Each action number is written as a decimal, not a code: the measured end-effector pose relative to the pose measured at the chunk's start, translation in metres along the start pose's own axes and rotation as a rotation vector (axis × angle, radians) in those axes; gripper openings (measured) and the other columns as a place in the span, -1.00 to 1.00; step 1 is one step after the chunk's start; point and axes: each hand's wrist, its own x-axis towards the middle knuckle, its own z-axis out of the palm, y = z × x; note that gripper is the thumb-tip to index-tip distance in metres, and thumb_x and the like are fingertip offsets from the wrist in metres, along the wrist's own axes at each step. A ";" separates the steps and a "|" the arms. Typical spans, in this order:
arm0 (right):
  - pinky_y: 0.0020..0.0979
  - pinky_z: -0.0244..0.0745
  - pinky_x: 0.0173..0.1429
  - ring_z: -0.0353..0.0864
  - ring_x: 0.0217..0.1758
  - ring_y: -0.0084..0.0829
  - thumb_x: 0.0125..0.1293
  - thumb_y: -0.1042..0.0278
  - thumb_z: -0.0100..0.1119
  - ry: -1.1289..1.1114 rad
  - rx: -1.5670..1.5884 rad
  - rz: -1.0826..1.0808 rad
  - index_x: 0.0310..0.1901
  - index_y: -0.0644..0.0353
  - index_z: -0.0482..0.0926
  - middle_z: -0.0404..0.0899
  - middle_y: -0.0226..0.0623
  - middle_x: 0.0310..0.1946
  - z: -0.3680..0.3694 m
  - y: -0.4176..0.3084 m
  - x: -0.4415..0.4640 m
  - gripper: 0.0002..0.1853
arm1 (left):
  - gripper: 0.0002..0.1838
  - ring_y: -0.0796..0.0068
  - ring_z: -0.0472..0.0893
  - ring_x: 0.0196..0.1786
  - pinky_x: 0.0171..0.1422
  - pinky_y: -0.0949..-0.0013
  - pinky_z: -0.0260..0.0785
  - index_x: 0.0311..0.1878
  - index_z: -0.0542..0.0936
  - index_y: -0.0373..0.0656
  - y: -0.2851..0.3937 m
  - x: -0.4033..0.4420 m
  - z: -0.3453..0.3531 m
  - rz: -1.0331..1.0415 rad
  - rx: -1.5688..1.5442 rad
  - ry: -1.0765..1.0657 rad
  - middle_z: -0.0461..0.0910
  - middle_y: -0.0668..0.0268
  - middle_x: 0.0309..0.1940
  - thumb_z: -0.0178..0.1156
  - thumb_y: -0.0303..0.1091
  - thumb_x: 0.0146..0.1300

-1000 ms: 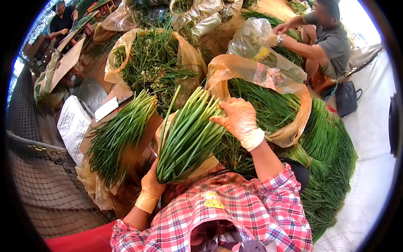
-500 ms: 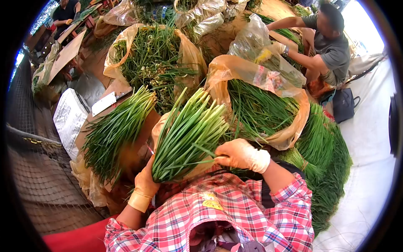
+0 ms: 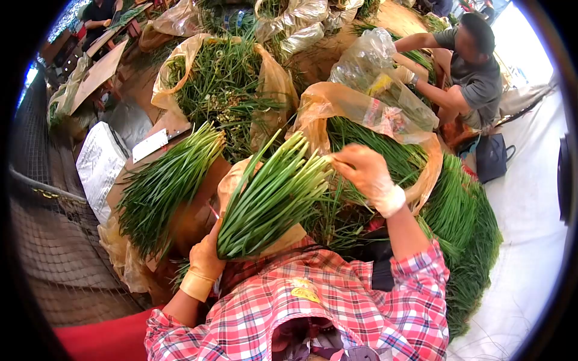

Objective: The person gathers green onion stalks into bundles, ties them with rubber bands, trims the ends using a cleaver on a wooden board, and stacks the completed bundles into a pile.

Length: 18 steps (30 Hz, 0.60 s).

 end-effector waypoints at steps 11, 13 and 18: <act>-0.18 0.47 -0.11 0.59 -0.19 -0.18 0.03 0.14 0.24 -0.541 -0.411 -0.105 -0.26 -0.03 0.68 0.60 -0.25 -0.33 0.064 -0.001 0.072 -0.76 | -0.02 -0.01 0.59 -0.26 -0.19 0.09 0.43 0.39 0.15 0.11 -0.004 0.009 -0.003 0.036 -0.019 -0.035 0.57 0.08 -0.34 0.36 -0.46 -0.19; -0.16 0.46 -0.11 0.60 -0.23 -0.16 0.06 0.15 0.21 -0.500 -0.103 0.041 -0.25 -0.06 0.68 0.60 -0.23 -0.45 0.056 0.007 0.066 -0.78 | -0.04 -0.01 0.59 -0.22 -0.16 0.10 0.44 0.38 0.17 0.10 -0.005 0.013 -0.002 0.036 -0.101 -0.035 0.58 0.05 -0.30 0.37 -0.43 -0.18; -0.18 0.46 -0.23 0.57 -0.33 -0.08 0.18 0.33 -0.03 -0.226 -0.444 0.116 -0.36 0.15 0.57 0.56 -0.12 -0.47 0.051 0.028 0.053 -0.83 | -0.17 -0.04 0.56 -0.04 -0.02 0.18 0.45 0.27 0.31 -0.09 0.001 0.021 -0.015 -0.084 -0.235 -0.155 0.58 -0.04 -0.14 0.38 -0.39 -0.19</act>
